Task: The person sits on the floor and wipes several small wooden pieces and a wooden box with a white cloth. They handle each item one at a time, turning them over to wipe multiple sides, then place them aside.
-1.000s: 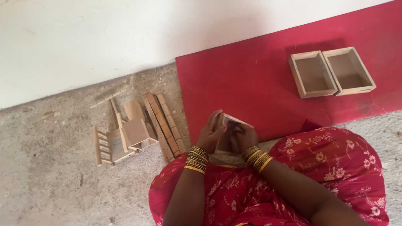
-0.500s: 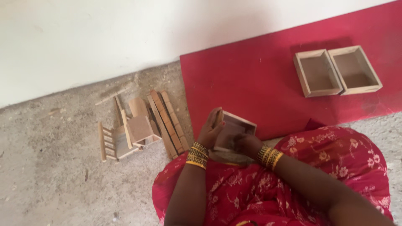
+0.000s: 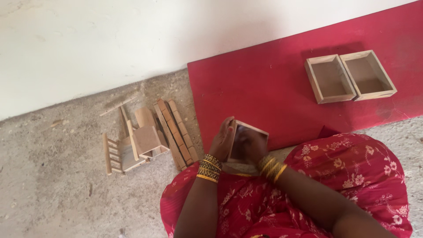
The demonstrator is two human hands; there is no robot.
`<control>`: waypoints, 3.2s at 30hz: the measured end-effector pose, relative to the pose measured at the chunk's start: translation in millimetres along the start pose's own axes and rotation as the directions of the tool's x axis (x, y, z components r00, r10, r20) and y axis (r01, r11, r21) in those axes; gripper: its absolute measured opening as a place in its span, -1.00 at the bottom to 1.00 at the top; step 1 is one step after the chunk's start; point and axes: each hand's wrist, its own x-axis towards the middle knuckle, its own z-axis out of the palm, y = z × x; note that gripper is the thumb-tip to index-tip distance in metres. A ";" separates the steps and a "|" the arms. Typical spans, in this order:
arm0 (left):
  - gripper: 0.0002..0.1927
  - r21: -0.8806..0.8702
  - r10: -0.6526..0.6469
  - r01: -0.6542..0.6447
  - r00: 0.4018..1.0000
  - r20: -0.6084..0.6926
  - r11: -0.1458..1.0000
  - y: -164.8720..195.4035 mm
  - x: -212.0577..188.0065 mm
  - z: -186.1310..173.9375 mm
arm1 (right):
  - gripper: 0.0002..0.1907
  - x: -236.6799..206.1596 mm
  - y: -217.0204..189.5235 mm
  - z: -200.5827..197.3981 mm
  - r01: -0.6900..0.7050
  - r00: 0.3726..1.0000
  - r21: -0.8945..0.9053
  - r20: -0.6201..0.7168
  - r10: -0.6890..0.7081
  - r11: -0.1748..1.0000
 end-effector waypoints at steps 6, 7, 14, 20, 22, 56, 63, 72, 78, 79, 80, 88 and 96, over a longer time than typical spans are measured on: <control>-0.41 0.057 0.038 -0.034 0.997 -0.070 0.998 -10.4 6.5 3.8 | -0.78 5.3 16.9 -28.9 -0.147 0.978 0.283 -0.101 0.182 0.948; -0.41 0.054 0.005 -0.001 0.997 -0.073 0.999 -9.6 6.8 5.2 | -0.75 5.3 15.4 -33.2 -0.052 0.977 0.350 -0.178 0.121 0.935; -0.33 0.078 -0.175 0.176 0.984 -0.011 0.981 11.3 3.6 3.4 | -0.54 19.6 9.3 -17.5 0.256 0.955 -0.085 -0.135 -0.265 0.963; -0.36 0.102 -0.044 0.052 0.996 -0.077 0.993 25.0 -2.9 0.8 | -0.52 21.4 50.7 -29.2 -0.029 0.996 -0.503 -0.092 -0.021 0.864; -0.36 0.048 -0.104 0.107 0.993 -0.061 0.993 24.8 1.7 4.1 | -0.69 23.6 53.4 -36.8 -0.321 0.946 -0.154 -0.097 0.309 0.935; -0.13 0.152 -0.190 0.199 0.979 -0.075 0.968 20.1 -11.2 13.9 | -0.81 6.3 3.3 -9.5 0.144 0.985 -0.021 0.097 -0.142 0.989; -0.14 0.177 0.000 0.031 0.985 -0.175 0.984 14.7 -15.9 14.0 | -0.74 -3.7 28.9 -21.5 -0.028 0.949 -0.244 0.297 0.102 0.969; -0.13 0.128 -0.009 0.089 0.851 -0.526 0.988 3.4 -11.4 -3.4 | -0.79 17.2 42.1 -98.0 -0.340 0.937 0.148 -0.028 0.348 0.929; -0.67 -0.390 -0.408 0.130 0.396 -0.822 0.912 8.5 -11.3 -52.8 | -0.75 19.8 82.8 -115.6 -0.393 0.780 0.595 -0.188 0.596 0.701; -0.69 -0.465 -0.471 0.113 0.378 -0.797 0.878 9.6 -13.0 -58.3 | -0.75 19.3 82.2 -113.3 -0.355 0.820 0.593 -0.173 0.546 0.723; -0.70 -0.535 -0.530 0.094 0.358 -0.769 0.840 8.7 -14.3 -64.2 | -0.76 19.3 82.4 -109.9 -0.318 0.857 0.593 -0.154 0.492 0.740; -0.72 -0.253 -0.658 0.799 0.222 -0.719 0.546 20.0 -6.5 -87.1 | -0.81 17.6 80.7 -103.6 -0.401 0.871 0.411 -0.107 0.480 0.819; -0.71 0.428 -0.625 0.891 0.250 -0.740 -0.151 13.5 14.5 -90.4 | -0.78 16.1 93.5 -105.2 -0.410 0.865 0.368 -0.134 0.484 0.835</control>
